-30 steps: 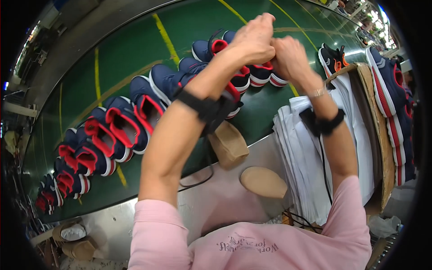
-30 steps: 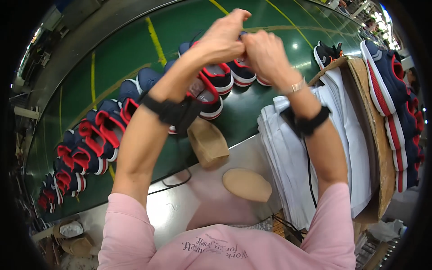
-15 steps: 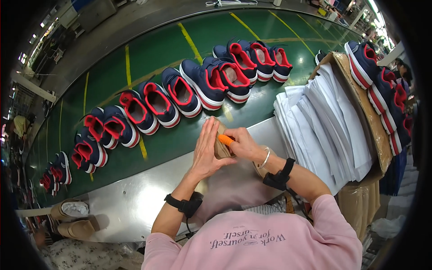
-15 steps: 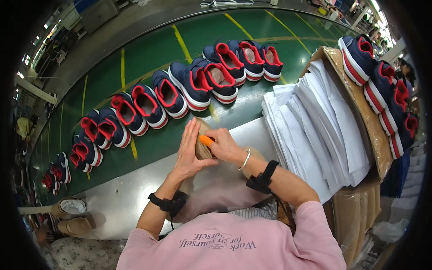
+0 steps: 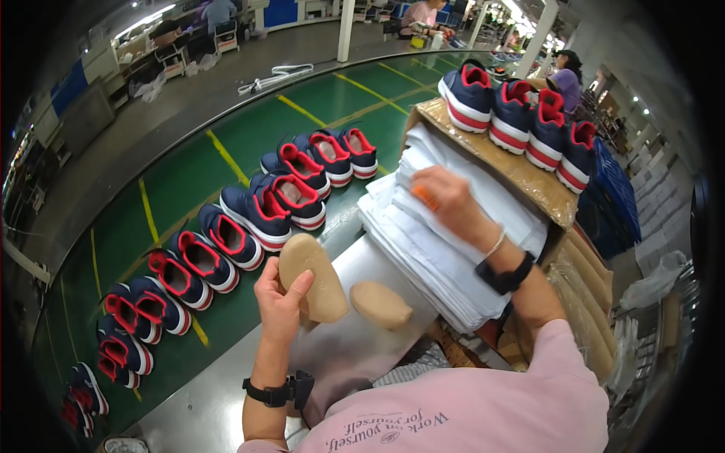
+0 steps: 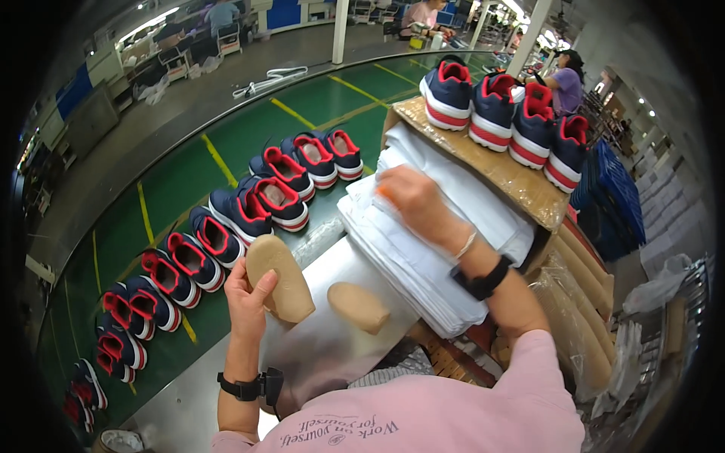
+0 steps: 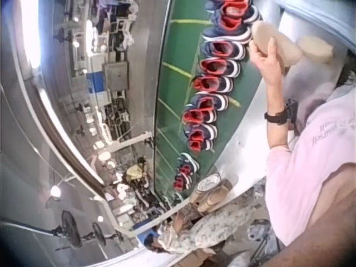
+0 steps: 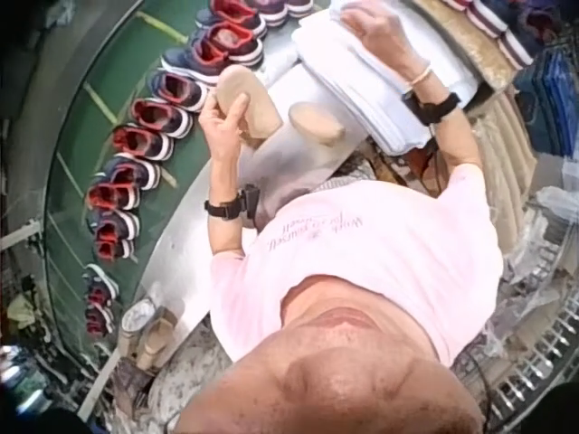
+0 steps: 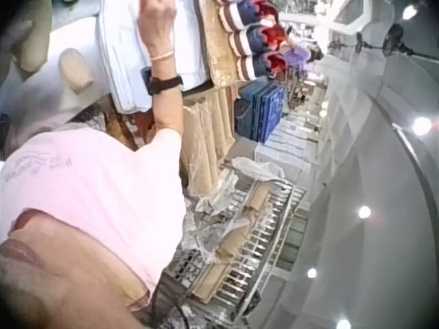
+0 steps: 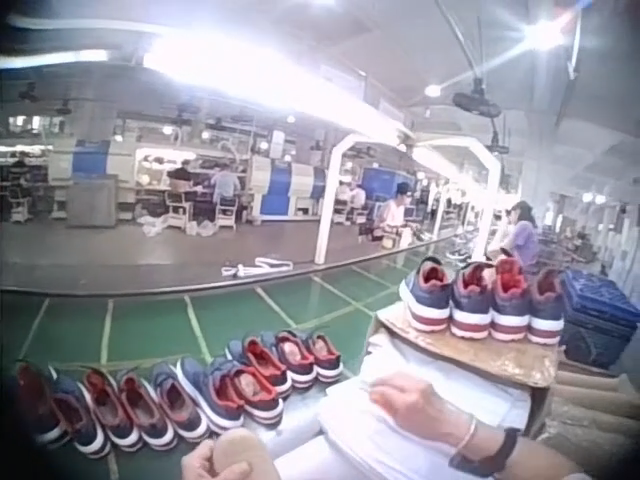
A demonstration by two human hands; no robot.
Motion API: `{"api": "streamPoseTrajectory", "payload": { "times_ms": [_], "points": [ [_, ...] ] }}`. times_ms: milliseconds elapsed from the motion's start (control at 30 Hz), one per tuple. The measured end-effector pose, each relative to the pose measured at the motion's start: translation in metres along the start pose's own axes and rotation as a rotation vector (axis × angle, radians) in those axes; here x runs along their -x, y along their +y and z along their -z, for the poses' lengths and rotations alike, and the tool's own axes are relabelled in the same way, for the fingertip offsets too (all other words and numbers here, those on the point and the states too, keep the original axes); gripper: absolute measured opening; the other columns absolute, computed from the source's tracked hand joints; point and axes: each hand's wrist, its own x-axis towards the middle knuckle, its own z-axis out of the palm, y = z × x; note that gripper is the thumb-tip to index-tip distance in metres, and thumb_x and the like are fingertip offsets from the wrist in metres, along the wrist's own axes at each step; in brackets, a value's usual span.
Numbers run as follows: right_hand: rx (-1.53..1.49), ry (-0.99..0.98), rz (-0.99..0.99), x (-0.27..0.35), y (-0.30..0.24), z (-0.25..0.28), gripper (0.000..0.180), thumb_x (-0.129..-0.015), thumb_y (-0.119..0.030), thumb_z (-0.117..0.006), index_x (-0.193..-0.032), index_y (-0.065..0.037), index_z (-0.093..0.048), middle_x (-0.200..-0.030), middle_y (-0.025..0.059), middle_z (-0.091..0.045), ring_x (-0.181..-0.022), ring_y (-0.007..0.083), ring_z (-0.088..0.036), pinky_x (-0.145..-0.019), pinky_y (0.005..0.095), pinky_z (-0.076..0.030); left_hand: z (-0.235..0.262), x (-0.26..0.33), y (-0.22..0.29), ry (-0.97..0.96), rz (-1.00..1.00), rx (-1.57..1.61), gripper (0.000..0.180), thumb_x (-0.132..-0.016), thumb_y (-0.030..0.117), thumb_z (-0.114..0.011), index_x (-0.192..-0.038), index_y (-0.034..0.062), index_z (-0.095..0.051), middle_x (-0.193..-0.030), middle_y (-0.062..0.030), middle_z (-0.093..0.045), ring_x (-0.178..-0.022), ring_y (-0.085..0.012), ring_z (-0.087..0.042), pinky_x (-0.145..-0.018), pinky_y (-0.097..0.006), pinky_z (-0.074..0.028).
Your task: Inserting cardboard shoe trees and paper stuffing into shoes on a production line.
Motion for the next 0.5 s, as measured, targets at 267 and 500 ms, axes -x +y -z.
{"api": "streamPoseTrajectory", "payload": {
  "times_ms": [267, 500],
  "points": [
    [0.023, -0.274, -0.611, 0.063, 0.138, 0.028, 0.034, -0.092, -0.024, -0.048, -0.12, -0.006, -0.055, -0.122, 0.0159, -0.055, -0.113, 0.0298, -0.049, -0.102, 0.0326, -0.032, -0.034, 0.022, -0.078, -0.057, -0.192, -0.699, 0.019, -0.082, 0.008, -0.058, -0.096, -0.0011, -0.05, -0.068, -0.0178, -0.054, -0.063, -0.0233, -0.056, -0.06, -0.036, -0.043],
    [-0.832, 0.151, -0.891, 0.013, -0.011, -0.036, 0.018, -0.084, -0.004, -0.056, -0.098, 0.002, -0.066, -0.079, 0.0063, -0.063, -0.077, 0.0056, -0.05, -0.072, 0.0257, -0.045, -0.063, -0.014, -0.074, 0.095, -0.081, -0.123, 0.033, -0.087, 0.004, -0.052, -0.119, -0.0002, -0.045, -0.108, -0.0071, -0.056, -0.097, -0.0166, -0.054, -0.084, -0.031, -0.044]
  ]
}}
